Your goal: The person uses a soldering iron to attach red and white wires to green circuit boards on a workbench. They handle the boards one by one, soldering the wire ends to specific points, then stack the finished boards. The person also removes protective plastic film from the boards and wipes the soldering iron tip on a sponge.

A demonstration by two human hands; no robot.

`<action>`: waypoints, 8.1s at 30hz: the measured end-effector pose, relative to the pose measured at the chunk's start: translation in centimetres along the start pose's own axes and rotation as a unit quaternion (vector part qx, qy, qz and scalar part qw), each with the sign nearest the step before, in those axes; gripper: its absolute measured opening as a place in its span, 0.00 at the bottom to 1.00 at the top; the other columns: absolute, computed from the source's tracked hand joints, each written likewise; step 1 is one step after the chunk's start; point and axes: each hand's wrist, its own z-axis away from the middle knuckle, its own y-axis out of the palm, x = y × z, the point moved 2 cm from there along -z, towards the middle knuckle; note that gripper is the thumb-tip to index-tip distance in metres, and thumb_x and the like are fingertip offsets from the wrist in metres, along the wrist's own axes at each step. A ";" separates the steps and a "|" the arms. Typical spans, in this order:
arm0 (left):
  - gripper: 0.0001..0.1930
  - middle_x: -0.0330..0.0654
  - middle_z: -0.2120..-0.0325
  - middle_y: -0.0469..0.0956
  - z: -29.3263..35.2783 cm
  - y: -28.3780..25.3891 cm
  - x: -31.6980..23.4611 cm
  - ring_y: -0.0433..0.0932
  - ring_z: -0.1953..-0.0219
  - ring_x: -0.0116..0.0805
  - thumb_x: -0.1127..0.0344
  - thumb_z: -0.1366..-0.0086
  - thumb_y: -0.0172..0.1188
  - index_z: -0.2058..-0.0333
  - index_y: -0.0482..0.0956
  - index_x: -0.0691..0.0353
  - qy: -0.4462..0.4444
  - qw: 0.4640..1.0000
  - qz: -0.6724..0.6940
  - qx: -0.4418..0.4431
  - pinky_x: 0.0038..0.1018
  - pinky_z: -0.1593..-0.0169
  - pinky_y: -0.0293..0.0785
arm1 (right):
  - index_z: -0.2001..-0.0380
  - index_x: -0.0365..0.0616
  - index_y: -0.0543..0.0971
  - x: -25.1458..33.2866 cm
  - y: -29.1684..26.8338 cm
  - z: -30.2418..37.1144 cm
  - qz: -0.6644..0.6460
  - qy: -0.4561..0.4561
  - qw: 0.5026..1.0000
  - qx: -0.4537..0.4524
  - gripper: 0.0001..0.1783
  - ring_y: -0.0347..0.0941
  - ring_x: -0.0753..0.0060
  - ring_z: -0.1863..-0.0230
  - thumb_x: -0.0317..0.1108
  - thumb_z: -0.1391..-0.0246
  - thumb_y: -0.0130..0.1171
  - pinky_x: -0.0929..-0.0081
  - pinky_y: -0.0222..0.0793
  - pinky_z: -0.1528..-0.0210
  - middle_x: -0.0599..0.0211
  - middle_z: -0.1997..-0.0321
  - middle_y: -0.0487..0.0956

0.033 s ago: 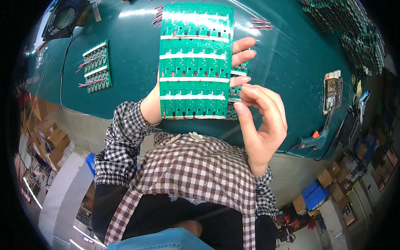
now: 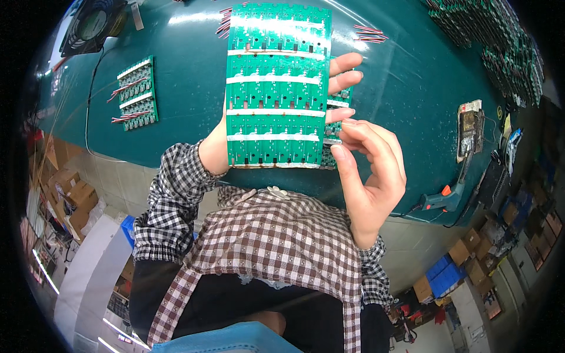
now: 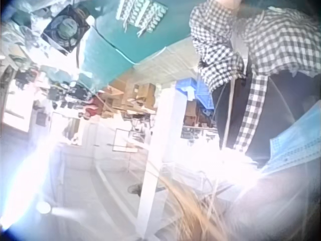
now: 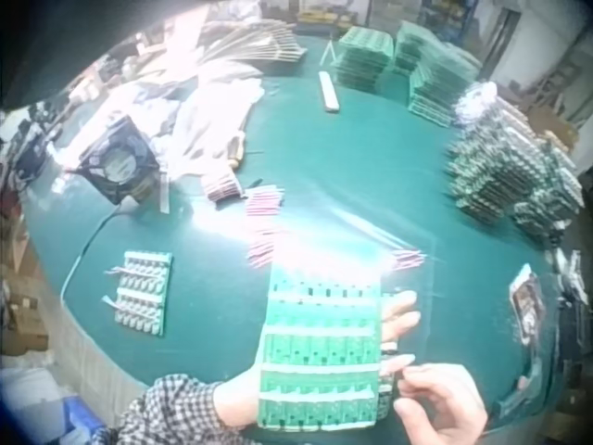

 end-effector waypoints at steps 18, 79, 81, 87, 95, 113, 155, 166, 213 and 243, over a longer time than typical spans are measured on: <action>0.42 0.61 0.43 0.61 0.6 -0.1 -0.4 0.69 0.46 0.49 0.33 0.36 0.34 0.42 0.61 0.70 0.130 0.989 -0.054 -0.053 0.39 0.50 0.76 | 0.59 0.34 0.77 0.8 1.5 0.3 -0.032 -0.029 0.994 0.105 0.21 0.74 0.67 0.58 0.28 0.59 0.69 0.74 0.72 0.57 0.56 0.58 0.77; 0.40 0.46 0.37 0.58 0.6 -2.4 3.5 0.52 0.33 0.50 0.48 0.50 0.66 0.39 0.63 0.53 0.007 0.199 -0.979 0.040 0.53 0.34 0.45 | 0.47 0.42 0.74 -9.6 -7.8 5.3 0.185 0.149 0.969 -0.066 0.23 0.72 0.78 0.65 0.24 0.48 0.60 0.82 0.73 0.72 0.63 0.58 0.74; 0.40 0.46 0.37 0.58 0.3 -2.6 3.5 0.53 0.33 0.49 0.49 0.50 0.66 0.39 0.63 0.54 0.009 0.209 -0.976 0.055 0.53 0.34 0.46 | 0.48 0.42 0.75 -9.3 -7.8 5.1 0.210 0.140 0.965 -0.069 0.24 0.72 0.75 0.63 0.25 0.51 0.62 0.79 0.72 0.69 0.63 0.57 0.73; 0.40 0.48 0.38 0.58 -0.5 -2.5 3.3 0.54 0.34 0.49 0.51 0.50 0.66 0.39 0.62 0.56 0.009 0.231 -0.970 0.079 0.52 0.34 0.47 | 0.50 0.44 0.75 -8.6 -7.7 4.5 0.319 0.064 0.944 -0.045 0.27 0.70 0.68 0.59 0.27 0.57 0.67 0.72 0.69 0.59 0.64 0.56 0.72; 0.40 0.48 0.38 0.58 -0.9 -2.3 3.9 0.54 0.34 0.49 0.52 0.49 0.66 0.39 0.61 0.59 0.006 0.230 -0.971 0.062 0.52 0.34 0.47 | 0.49 0.45 0.75 -7.4 -7.9 4.0 0.273 0.141 0.951 -0.024 0.28 0.70 0.69 0.62 0.27 0.58 0.68 0.72 0.70 0.59 0.64 0.57 0.71; 0.39 0.51 0.40 0.60 -1.7 -2.4 4.5 0.56 0.35 0.50 0.52 0.48 0.66 0.40 0.62 0.60 0.028 0.258 -0.963 0.070 0.53 0.35 0.49 | 0.52 0.45 0.75 -7.3 -8.7 3.6 0.249 0.174 0.952 -0.033 0.27 0.71 0.71 0.62 0.22 0.60 0.66 0.75 0.70 0.59 0.64 0.58 0.72; 0.08 0.53 0.71 0.78 6.7 14.4 9.4 0.78 0.73 0.47 0.67 0.45 0.62 0.68 0.80 0.66 0.127 0.637 -0.576 0.496 0.39 0.69 0.78 | 0.60 0.34 0.75 -8.2 -21.2 8.3 -0.063 -0.005 0.792 -0.607 0.13 0.72 0.79 0.74 0.29 0.48 0.61 0.80 0.68 0.72 0.66 0.68 0.77; 0.18 0.60 0.53 0.73 9.1 13.6 8.9 0.76 0.53 0.50 0.70 0.28 0.33 0.56 0.70 0.79 0.141 0.628 -0.628 0.437 0.37 0.44 0.71 | 0.48 0.35 0.70 1.8 -24.7 7.6 -0.243 -0.098 0.895 -0.361 0.20 0.71 0.75 0.70 0.32 0.42 0.53 0.79 0.69 0.71 0.64 0.62 0.75; 0.07 0.34 0.70 0.76 -3.8 1.9 5.4 0.71 0.72 0.18 0.65 0.36 0.59 0.62 0.75 0.61 0.110 0.917 -0.303 -0.234 0.15 0.67 0.70 | 0.54 0.33 0.69 -4.4 -6.6 4.8 -0.391 0.149 0.901 -0.118 0.20 0.74 0.66 0.74 0.33 0.48 0.57 0.74 0.72 0.75 0.60 0.67 0.74; 0.08 0.41 0.63 0.77 -3.5 -0.3 9.0 0.77 0.62 0.26 0.72 0.38 0.59 0.61 0.77 0.67 -0.042 0.623 -0.770 -0.129 0.21 0.57 0.73 | 0.57 0.41 0.74 -14.3 -24.6 6.4 -0.522 0.171 0.741 -0.386 0.11 0.74 0.77 0.69 0.35 0.41 0.54 0.83 0.74 0.73 0.71 0.66 0.77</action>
